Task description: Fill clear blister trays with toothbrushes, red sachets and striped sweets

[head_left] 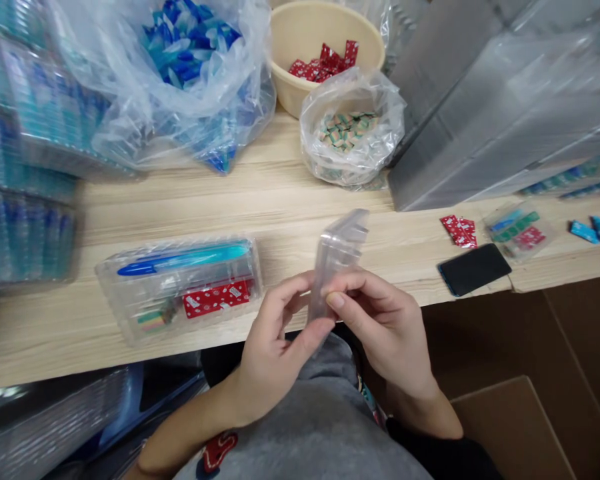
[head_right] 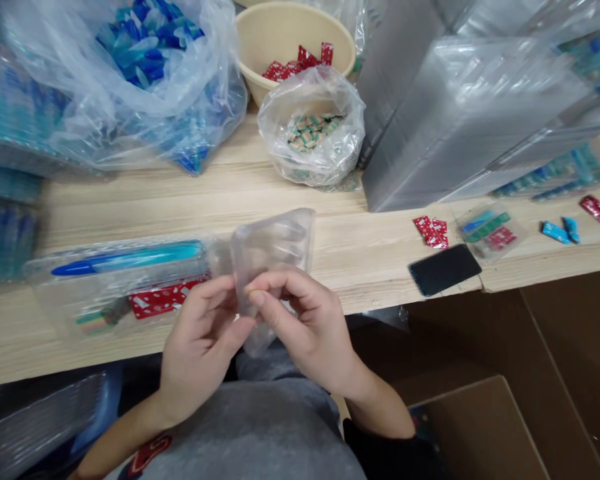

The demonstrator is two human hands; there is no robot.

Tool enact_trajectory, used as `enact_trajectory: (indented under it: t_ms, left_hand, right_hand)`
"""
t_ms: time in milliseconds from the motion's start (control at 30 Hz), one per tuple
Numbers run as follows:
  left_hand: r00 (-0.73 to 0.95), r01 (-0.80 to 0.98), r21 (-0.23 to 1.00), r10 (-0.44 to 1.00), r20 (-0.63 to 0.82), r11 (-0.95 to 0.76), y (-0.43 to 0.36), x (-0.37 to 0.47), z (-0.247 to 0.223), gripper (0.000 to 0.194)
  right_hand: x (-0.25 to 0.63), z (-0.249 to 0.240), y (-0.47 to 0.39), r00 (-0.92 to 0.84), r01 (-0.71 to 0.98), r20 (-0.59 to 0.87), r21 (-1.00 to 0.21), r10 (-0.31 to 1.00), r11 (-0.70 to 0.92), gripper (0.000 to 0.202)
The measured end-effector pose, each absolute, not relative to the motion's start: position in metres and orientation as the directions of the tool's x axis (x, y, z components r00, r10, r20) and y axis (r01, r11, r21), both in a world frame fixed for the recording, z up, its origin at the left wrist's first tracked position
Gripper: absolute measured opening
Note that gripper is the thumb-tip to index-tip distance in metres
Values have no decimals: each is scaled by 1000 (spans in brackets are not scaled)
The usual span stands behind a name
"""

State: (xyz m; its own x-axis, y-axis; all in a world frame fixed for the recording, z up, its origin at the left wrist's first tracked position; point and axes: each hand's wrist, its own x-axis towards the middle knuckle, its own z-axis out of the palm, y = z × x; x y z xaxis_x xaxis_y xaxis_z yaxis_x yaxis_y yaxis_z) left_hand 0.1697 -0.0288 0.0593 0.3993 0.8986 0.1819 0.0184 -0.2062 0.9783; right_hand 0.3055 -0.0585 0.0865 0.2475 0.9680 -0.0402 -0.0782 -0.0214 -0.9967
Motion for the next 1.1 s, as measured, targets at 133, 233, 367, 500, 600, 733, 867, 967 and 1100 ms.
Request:
enact_trajectory:
  t_ms: [133,233,367,500,600,733,867,967,1100]
  left_hand:
    - [341,98,981,932,125,-168,-29,174,51,30]
    - [316,92,993,948,35,-68,-24,181,41,29]
    - [341,66,984,923,-179,166,-15,198,9,42]
    - [391,139,966,884,-255,217,-17,208,-16,55]
    - [439,58,992,890,-123,109,-26,201,-3,50]
    - [532,-300,946,845,59,123,-29,181,35,42]
    - [592,-441,853,805,43,279,-26,159,55,37]
    - [640,-435,844,767,46,313,-29,148,58,47]
    - [575,-462,859,811,102,219,-37,140,59,34]
  right_hand:
    - [302,79,-60,281,58,-8,-998,960,-26,6]
    - [309,74,-64,324,52,-6,-998,946,-24,6]
    - [335,80,-68,571,-2,156,-982,806,191,10]
    - [360,93,-69,672,-101,206,-926,711,364,7]
    - [363,96,-68,601,-232,159,-903,783,362,13]
    - [357,91,-68,479,-347,94,-893,873,287,12]
    - [350,84,-62,445,-360,72,-898,893,252,6]
    - [342,78,-56,444,-319,98,-912,891,259,4]
    - [335,69,-52,388,-246,105,-946,916,212,5]
